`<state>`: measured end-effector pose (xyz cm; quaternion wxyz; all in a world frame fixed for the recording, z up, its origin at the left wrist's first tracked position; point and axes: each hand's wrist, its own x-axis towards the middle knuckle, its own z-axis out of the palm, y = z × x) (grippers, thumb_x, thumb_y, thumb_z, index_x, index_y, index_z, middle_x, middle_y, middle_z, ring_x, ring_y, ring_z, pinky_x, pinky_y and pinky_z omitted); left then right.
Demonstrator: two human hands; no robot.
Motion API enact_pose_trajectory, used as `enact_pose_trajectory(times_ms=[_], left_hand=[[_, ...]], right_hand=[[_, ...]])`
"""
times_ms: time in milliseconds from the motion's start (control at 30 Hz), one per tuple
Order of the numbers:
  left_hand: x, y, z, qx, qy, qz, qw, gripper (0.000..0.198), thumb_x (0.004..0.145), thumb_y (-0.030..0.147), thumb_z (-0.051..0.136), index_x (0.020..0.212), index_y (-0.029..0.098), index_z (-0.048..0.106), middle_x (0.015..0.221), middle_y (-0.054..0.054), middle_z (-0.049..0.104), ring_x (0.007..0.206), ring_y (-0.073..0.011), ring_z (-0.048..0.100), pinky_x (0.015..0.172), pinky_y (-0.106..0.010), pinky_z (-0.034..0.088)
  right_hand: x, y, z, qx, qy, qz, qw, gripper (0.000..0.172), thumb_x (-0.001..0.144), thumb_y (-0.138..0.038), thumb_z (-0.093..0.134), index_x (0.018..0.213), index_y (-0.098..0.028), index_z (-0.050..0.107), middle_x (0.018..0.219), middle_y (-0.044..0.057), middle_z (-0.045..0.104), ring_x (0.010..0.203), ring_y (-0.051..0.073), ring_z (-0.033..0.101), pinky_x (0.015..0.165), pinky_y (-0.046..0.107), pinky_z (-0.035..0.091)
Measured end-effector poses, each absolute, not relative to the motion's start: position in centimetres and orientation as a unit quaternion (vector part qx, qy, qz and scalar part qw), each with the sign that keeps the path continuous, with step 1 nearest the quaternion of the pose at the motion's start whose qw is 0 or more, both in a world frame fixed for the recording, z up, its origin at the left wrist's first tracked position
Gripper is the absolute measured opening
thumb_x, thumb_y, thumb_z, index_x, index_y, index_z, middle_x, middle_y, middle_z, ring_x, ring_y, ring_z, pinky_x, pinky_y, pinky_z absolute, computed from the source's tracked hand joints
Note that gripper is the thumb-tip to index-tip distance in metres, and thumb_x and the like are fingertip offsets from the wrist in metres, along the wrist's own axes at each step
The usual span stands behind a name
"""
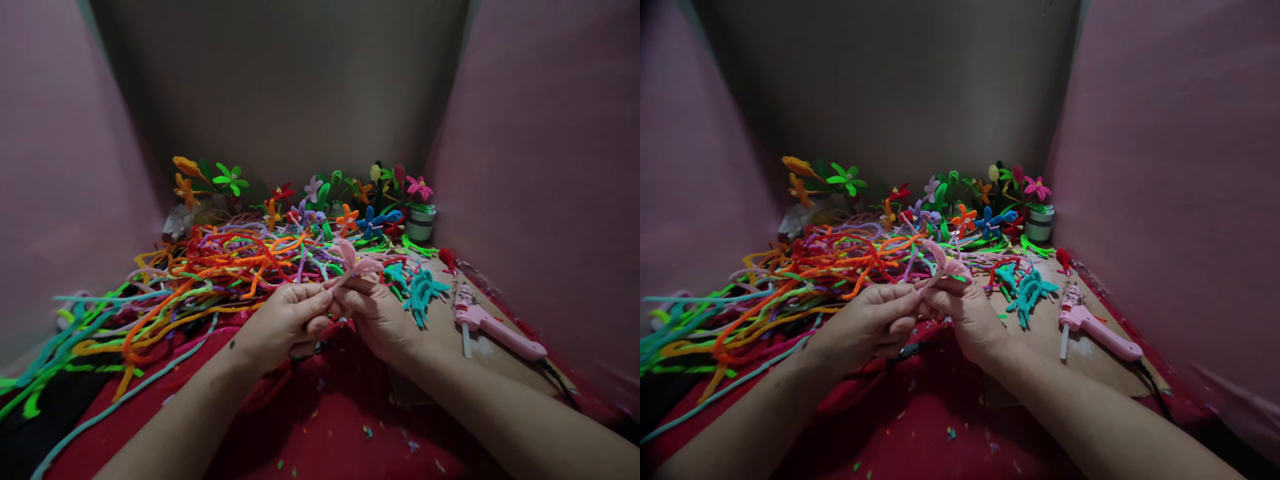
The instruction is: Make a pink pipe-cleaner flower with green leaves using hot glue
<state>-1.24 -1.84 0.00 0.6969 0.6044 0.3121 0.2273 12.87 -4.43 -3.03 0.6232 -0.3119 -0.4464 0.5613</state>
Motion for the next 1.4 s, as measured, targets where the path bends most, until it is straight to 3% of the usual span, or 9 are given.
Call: enact_pose_trajectory(times_ms=[167, 267, 433, 733, 933, 1133, 1267, 1333, 1400], left_hand=[[-0.8, -2.2, -1.2, 0.804, 0.362, 0.352, 0.312, 0.018, 0.078, 0.032, 0.053, 0.068, 0.018, 0.055, 0.059, 0.002, 0.046, 0.053, -0.0109, 0.041, 0.052, -0.022, 0.029], [-1.0, -2.1, -2.2, 0.838, 0.362, 0.352, 0.204, 0.013, 0.080, 0.026, 0.048, 0.075, 0.020, 0.058, 0.063, -0.001, 0.051, 0.058, -0.0136, 0.046, 0.057, -0.023, 0.031], [-1.0, -1.9, -1.9, 0.819, 0.368, 0.361, 0.250, 0.018, 0.082, 0.025, 0.045, 0.075, 0.020, 0.060, 0.062, 0.001, 0.053, 0.054, -0.0113, 0.044, 0.056, -0.021, 0.032], [-0.5, -2.2, -0.4, 0.656, 0.359, 0.343, 0.568, 0.020, 0.077, 0.033, 0.053, 0.067, 0.016, 0.058, 0.042, 0.008, 0.032, 0.035, -0.0047, 0.024, 0.035, -0.018, 0.018], [-0.7, -2.1, -0.6, 0.554, 0.305, 0.293, 0.717, 0.022, 0.078, 0.039, 0.054, 0.072, 0.018, 0.054, 0.042, 0.010, 0.029, 0.032, -0.0024, 0.018, 0.030, -0.014, 0.017], [-1.5, -1.4, -0.9, 0.485, 0.244, 0.223, 0.810, 0.019, 0.081, 0.033, 0.051, 0.073, 0.016, 0.053, 0.044, 0.011, 0.026, 0.033, -0.0017, 0.011, 0.027, -0.012, 0.020], [-1.3, -1.5, -0.5, 0.548, 0.271, 0.197, 0.767, 0.022, 0.083, 0.038, 0.045, 0.075, 0.018, 0.050, 0.046, 0.011, 0.025, 0.033, -0.0030, 0.011, 0.028, -0.014, 0.020], [-1.0, -1.8, -0.6, 0.663, 0.317, 0.231, 0.638, 0.024, 0.084, 0.039, 0.042, 0.076, 0.017, 0.051, 0.048, 0.009, 0.031, 0.034, -0.0046, 0.022, 0.033, -0.017, 0.026], [-0.7, -2.0, -1.0, 0.789, 0.353, 0.281, 0.418, 0.020, 0.084, 0.033, 0.043, 0.077, 0.016, 0.052, 0.056, 0.004, 0.044, 0.045, -0.0077, 0.040, 0.045, -0.020, 0.036]], right_hand=[[12.8, -4.2, -3.6, -0.312, -0.437, 0.543, 0.646, 0.005, 0.070, -0.023, 0.066, 0.073, -0.019, 0.067, 0.069, 0.000, 0.060, 0.065, 0.013, 0.048, 0.064, 0.028, 0.039], [12.9, -4.3, -3.6, -0.331, -0.452, 0.519, 0.645, 0.004, 0.071, -0.022, 0.065, 0.072, -0.018, 0.067, 0.065, -0.001, 0.056, 0.060, 0.011, 0.043, 0.057, 0.025, 0.035], [13.0, -4.7, -3.3, -0.355, -0.493, 0.498, 0.619, 0.011, 0.074, -0.026, 0.064, 0.067, -0.017, 0.065, 0.061, -0.002, 0.051, 0.056, 0.010, 0.040, 0.058, 0.024, 0.034], [13.1, -4.7, -2.9, -0.321, -0.496, 0.514, 0.621, 0.008, 0.073, -0.022, 0.062, 0.078, -0.020, 0.068, 0.066, -0.002, 0.056, 0.059, 0.010, 0.043, 0.058, 0.025, 0.037], [13.2, -4.7, -3.1, -0.306, -0.471, 0.532, 0.633, 0.004, 0.072, -0.021, 0.065, 0.073, -0.018, 0.067, 0.065, -0.002, 0.056, 0.061, 0.010, 0.046, 0.060, 0.025, 0.037], [13.0, -4.5, -3.2, -0.285, -0.452, 0.569, 0.625, 0.004, 0.071, -0.021, 0.066, 0.074, -0.020, 0.067, 0.061, -0.002, 0.058, 0.063, 0.012, 0.051, 0.071, 0.030, 0.040], [13.0, -4.3, -3.5, -0.270, -0.444, 0.562, 0.644, 0.006, 0.069, -0.016, 0.066, 0.073, -0.021, 0.066, 0.062, -0.003, 0.059, 0.062, 0.012, 0.053, 0.071, 0.030, 0.042], [13.0, -4.2, -3.7, -0.277, -0.435, 0.557, 0.651, 0.006, 0.069, -0.016, 0.066, 0.072, -0.020, 0.066, 0.064, -0.002, 0.060, 0.063, 0.013, 0.053, 0.068, 0.029, 0.043], [13.1, -4.1, -4.0, -0.283, -0.427, 0.547, 0.662, 0.007, 0.069, -0.015, 0.065, 0.073, -0.020, 0.066, 0.066, -0.002, 0.061, 0.066, 0.013, 0.054, 0.067, 0.028, 0.043]])
